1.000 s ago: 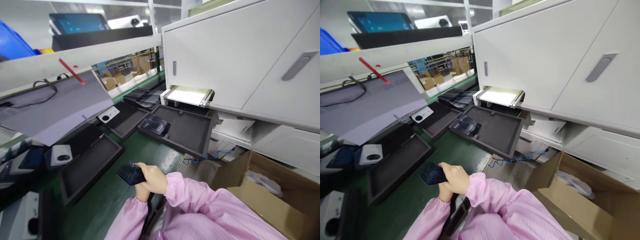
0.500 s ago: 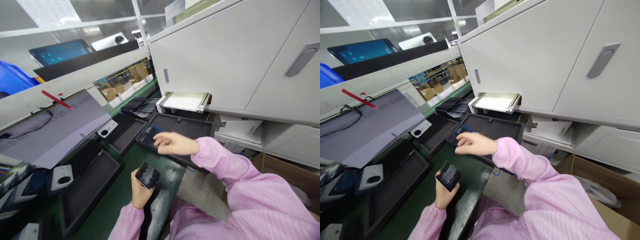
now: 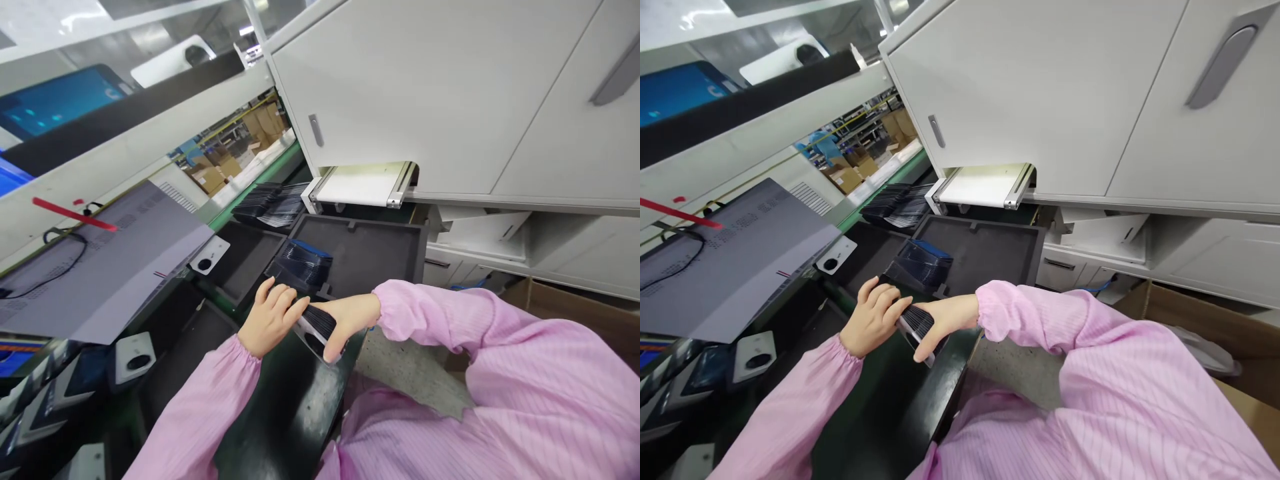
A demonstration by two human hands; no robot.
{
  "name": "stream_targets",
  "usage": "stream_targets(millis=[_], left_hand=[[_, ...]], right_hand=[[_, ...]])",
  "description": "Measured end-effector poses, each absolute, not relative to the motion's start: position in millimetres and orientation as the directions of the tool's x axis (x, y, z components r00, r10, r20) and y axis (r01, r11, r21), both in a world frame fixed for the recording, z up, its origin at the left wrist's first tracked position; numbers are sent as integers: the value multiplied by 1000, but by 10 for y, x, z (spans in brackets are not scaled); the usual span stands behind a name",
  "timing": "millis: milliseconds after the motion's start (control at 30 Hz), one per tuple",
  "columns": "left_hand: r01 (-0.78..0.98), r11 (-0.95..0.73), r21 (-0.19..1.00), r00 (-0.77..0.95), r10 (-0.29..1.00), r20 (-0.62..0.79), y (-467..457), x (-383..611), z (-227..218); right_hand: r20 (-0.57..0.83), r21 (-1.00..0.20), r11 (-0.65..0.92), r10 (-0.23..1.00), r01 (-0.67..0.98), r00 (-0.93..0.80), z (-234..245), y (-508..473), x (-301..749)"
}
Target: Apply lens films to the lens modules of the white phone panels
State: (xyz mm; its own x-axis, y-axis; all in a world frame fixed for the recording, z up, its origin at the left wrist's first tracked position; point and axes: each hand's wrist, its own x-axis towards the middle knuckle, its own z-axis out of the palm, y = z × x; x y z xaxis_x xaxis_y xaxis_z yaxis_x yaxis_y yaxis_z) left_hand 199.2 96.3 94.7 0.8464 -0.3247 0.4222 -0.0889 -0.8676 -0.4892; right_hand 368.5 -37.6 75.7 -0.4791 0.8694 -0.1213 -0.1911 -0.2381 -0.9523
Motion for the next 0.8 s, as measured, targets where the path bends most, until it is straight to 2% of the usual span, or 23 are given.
stream_targets(millis=[100, 233, 367, 500, 567, 667, 733, 800], left_hand=[[-114, -853, -509, 840, -356, 410, 1018, 2076, 933], [-177, -846, -503, 831, -402, 384, 1059, 2113, 814], [-200, -854, -481, 849, -396, 350, 1138, 2175, 716], [-220, -906, -361, 869, -350, 349, 1265, 2344, 734], [-233, -917, -324, 876, -343, 340, 1311, 2458, 780], [-179, -927, -329, 883, -299, 362, 1351, 2603, 889], [-69, -949, -308, 879, -204, 432, 1389, 2632, 962], [90, -976, -200, 852, -29, 523, 1460, 2586, 981]], right_hand=[[-141, -824, -364, 874, -434, -464, 532, -390, 3635], [-194, -740, -434, 869, -514, -455, 353, -440, 3500], [-233, -699, -389, 917, -600, -323, 372, -445, 3397], [-227, -672, -328, 945, -664, -236, 442, -383, 3438], [-237, -669, -321, 947, -670, -218, 460, -332, 3512], [-262, -695, -333, 943, -637, -207, 508, -215, 3729], [-277, -761, -330, 944, -559, -180, 580, -82, 3977], [-291, -856, -303, 952, -420, -95, 677, 113, 4302]])
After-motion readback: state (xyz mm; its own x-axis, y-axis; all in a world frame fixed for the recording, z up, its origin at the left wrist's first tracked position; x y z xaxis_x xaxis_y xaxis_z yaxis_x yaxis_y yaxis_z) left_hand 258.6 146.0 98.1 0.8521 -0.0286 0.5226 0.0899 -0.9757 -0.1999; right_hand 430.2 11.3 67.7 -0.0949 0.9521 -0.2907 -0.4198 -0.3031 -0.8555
